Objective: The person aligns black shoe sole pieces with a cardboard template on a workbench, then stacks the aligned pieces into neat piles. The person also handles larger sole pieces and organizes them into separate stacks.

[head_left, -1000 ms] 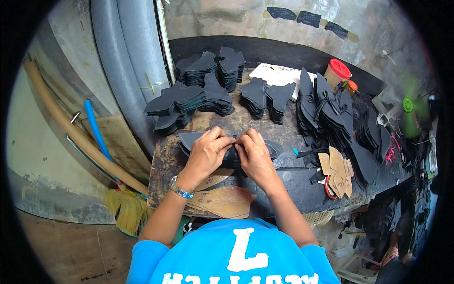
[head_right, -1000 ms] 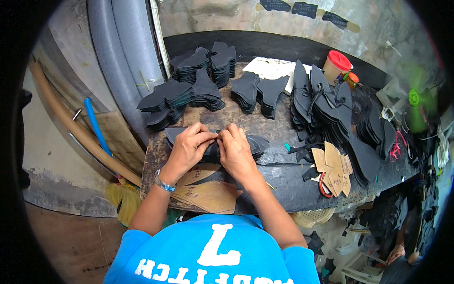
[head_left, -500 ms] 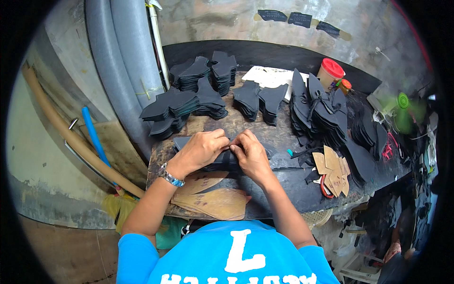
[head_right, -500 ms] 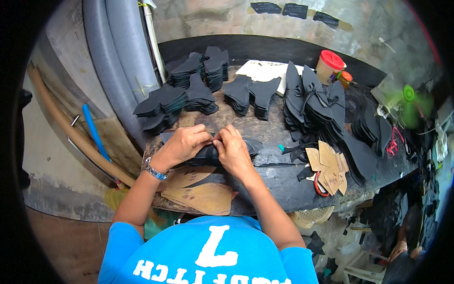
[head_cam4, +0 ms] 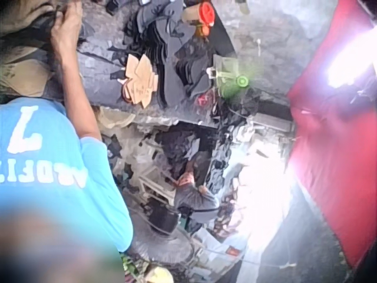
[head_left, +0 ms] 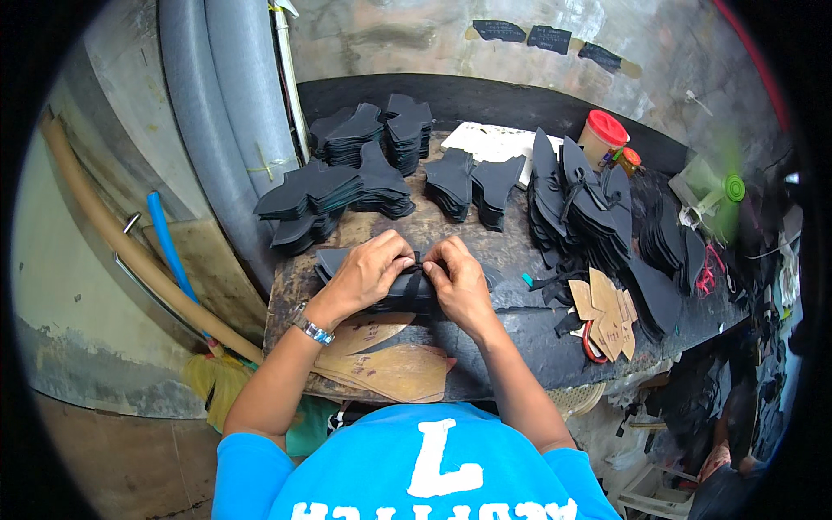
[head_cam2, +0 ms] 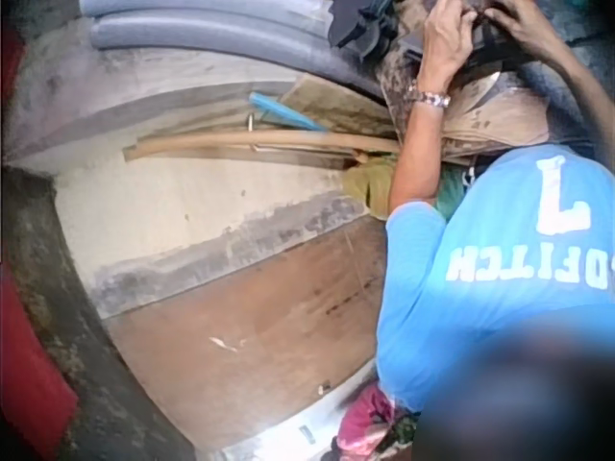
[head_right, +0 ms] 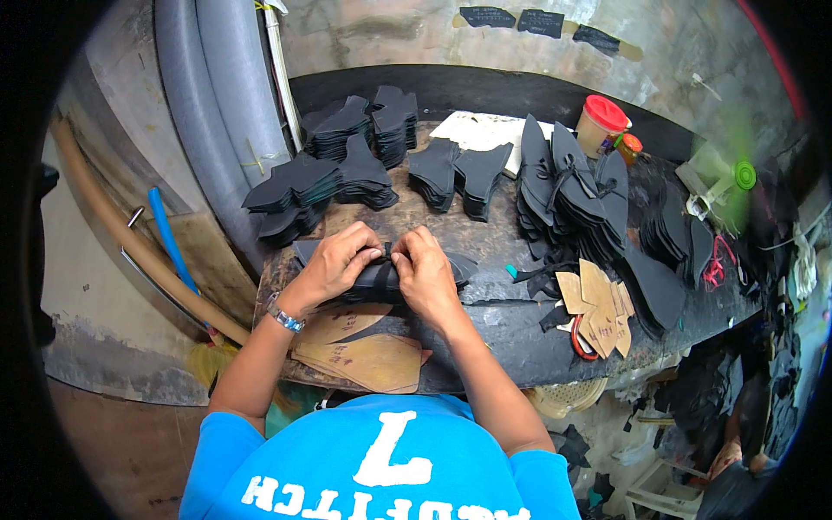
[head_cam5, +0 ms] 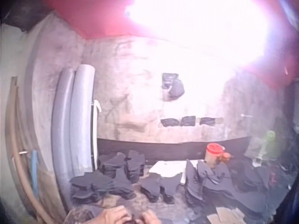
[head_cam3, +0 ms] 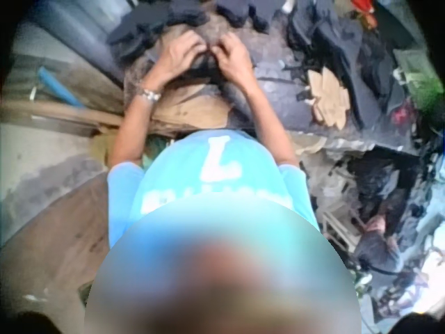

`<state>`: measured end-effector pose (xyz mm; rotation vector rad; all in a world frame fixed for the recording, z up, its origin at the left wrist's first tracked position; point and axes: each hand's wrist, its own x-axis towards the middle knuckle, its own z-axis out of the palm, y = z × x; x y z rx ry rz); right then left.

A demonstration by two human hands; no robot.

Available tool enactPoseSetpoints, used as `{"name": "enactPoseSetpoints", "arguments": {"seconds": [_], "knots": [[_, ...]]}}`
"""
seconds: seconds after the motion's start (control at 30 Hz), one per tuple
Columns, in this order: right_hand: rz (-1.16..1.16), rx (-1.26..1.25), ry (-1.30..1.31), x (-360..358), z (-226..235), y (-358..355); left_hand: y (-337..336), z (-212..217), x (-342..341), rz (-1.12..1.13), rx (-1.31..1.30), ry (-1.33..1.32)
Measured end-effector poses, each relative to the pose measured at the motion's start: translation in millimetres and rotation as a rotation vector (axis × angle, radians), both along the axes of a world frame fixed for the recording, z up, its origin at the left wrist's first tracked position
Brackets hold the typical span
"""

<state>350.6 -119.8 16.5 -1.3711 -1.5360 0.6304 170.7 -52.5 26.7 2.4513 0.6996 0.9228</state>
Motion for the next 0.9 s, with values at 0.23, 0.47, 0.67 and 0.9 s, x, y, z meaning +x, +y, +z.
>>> {"name": "enactPoseSetpoints", "arguments": {"seconds": [0.23,0.47,0.67,0.9], "knots": [[-0.019,-0.028,0.088,-1.3,0.3,-0.7,-8.3,-1.8,0.9,0.046,-0.107,-0.033],[-0.031,-0.069,0.204,6.6,-2.4,4.2,-7.3,-4.8,4.5,0.069,-0.071,-0.042],[0.008,0.077,-0.102,2.7,-3.0,0.6,-6.0,-5.8,1.6,0.089,-0.136,-0.072],[0.076,0.001,-0.045,8.0,-0.7,0.9,-7.1,-5.5,5.3,0.148,-0.204,-0.057]]}}
